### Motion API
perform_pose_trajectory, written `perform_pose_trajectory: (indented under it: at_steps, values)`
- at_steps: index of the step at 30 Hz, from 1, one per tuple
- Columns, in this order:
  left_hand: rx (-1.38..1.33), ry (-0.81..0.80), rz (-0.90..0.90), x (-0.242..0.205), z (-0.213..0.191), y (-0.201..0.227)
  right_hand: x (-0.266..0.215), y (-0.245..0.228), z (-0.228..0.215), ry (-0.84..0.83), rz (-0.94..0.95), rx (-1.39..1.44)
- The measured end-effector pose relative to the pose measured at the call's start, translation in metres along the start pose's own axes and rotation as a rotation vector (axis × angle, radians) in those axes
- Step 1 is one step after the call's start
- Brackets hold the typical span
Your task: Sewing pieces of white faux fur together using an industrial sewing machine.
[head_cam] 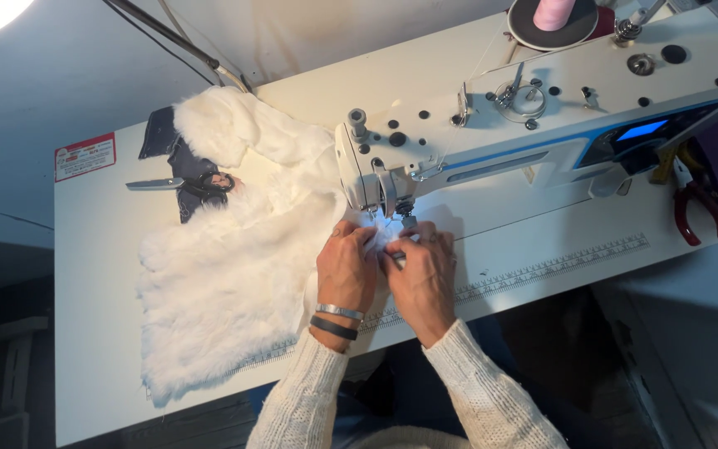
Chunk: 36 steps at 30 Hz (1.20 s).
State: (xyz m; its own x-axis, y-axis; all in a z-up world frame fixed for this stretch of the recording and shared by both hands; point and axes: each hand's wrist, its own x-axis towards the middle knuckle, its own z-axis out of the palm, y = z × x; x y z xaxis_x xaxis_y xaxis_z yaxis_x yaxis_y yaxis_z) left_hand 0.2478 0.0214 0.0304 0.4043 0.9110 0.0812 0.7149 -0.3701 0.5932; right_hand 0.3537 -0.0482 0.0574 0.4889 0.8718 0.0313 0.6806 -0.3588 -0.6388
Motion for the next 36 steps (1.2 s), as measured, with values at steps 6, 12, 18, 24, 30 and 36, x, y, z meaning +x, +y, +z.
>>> perform_pose_trajectory:
  at_steps: [6,12,18,24,30,36]
  values:
    - [-0.027,0.033,0.009,0.001,-0.014,0.015,0.002,0.025,0.012,-0.036,-0.042,0.042]
    - [0.070,0.128,0.020,-0.012,-0.004,0.028,0.003,0.011,-0.011,-0.144,0.000,0.137]
    - [0.043,0.184,-0.022,-0.020,-0.006,0.031,0.007,-0.001,-0.024,-0.165,0.156,0.240]
    - [0.159,0.284,-0.037,-0.034,0.000,0.041,0.014,-0.008,-0.025,-0.169,0.206,0.240]
    - [0.174,0.225,0.070,-0.037,0.003,0.043,0.009,-0.002,-0.021,-0.170,0.207,0.233]
    - [0.037,0.225,0.096,-0.050,-0.003,0.044,0.021,0.001,-0.043,-0.346,0.223,0.493]
